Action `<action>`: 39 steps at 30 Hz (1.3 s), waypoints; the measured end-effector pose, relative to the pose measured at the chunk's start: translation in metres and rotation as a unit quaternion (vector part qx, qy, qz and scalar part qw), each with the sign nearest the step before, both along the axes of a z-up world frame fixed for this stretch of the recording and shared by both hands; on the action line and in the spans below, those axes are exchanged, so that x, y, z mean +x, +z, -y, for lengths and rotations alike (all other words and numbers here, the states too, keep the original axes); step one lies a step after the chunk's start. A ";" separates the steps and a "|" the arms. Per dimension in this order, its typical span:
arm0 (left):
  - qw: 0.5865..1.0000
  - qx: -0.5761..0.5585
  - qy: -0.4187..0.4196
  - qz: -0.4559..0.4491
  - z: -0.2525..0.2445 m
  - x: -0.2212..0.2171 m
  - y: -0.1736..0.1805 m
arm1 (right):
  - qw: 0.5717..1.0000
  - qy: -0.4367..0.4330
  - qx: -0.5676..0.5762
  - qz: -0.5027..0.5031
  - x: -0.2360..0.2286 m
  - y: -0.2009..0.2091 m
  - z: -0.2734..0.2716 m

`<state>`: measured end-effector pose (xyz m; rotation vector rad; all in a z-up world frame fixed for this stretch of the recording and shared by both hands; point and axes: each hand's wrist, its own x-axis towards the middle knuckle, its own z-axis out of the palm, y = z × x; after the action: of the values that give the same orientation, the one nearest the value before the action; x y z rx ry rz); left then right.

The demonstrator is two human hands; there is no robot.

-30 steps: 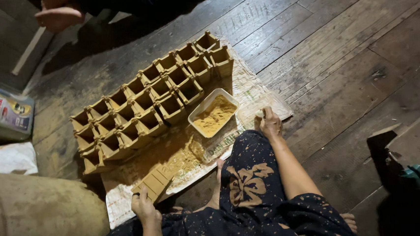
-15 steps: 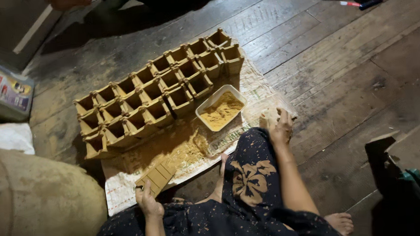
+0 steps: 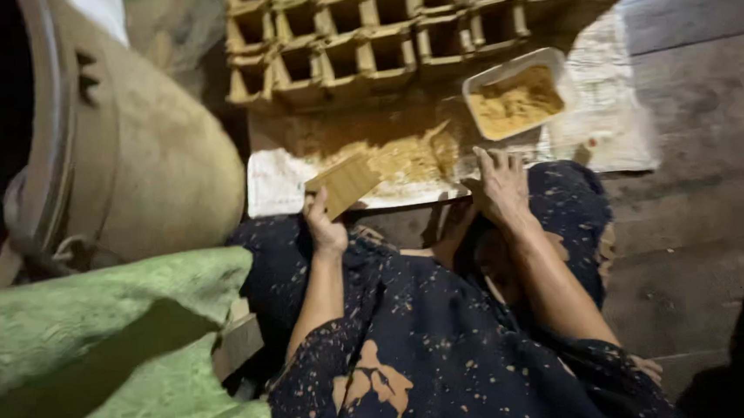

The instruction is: The person prepares molds by pouring a fine brown powder into small rectangular wooden frames, leveling it with a small brush, and then removing the wooden frames from the mold one by one.

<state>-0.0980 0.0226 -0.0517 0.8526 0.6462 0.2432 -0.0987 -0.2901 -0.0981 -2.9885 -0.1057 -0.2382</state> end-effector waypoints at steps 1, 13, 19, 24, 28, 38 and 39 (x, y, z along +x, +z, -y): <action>1.000 0.000 0.009 -0.005 -0.001 0.000 0.003 | 1.000 0.009 0.000 -0.005 0.004 -0.002 -0.008; 0.998 -0.061 -0.018 0.023 -0.009 0.023 0.000 | 0.968 0.197 -0.143 -0.057 0.046 -0.042 -0.076; 0.996 -0.089 -0.010 -0.006 -0.011 0.021 -0.033 | 0.969 0.070 -0.145 0.185 0.094 -0.079 -0.041; 0.998 -0.007 -0.054 -0.024 -0.006 0.027 -0.046 | 0.987 0.107 -0.053 0.105 0.110 -0.131 -0.036; 0.987 0.046 -0.151 0.011 -0.012 0.029 -0.058 | 0.978 0.099 -0.044 0.178 0.091 -0.067 -0.050; 0.978 0.095 -0.180 0.048 0.016 0.027 -0.071 | 0.981 0.105 -0.052 0.153 0.094 -0.105 -0.048; 0.977 0.097 -0.185 0.048 0.023 0.028 -0.070 | 0.980 0.110 -0.042 0.159 0.092 -0.100 -0.047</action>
<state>-0.0698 -0.0001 -0.1217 1.1230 0.3668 0.0096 -0.0063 -0.2435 -0.1979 -2.9612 -0.4880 -0.6963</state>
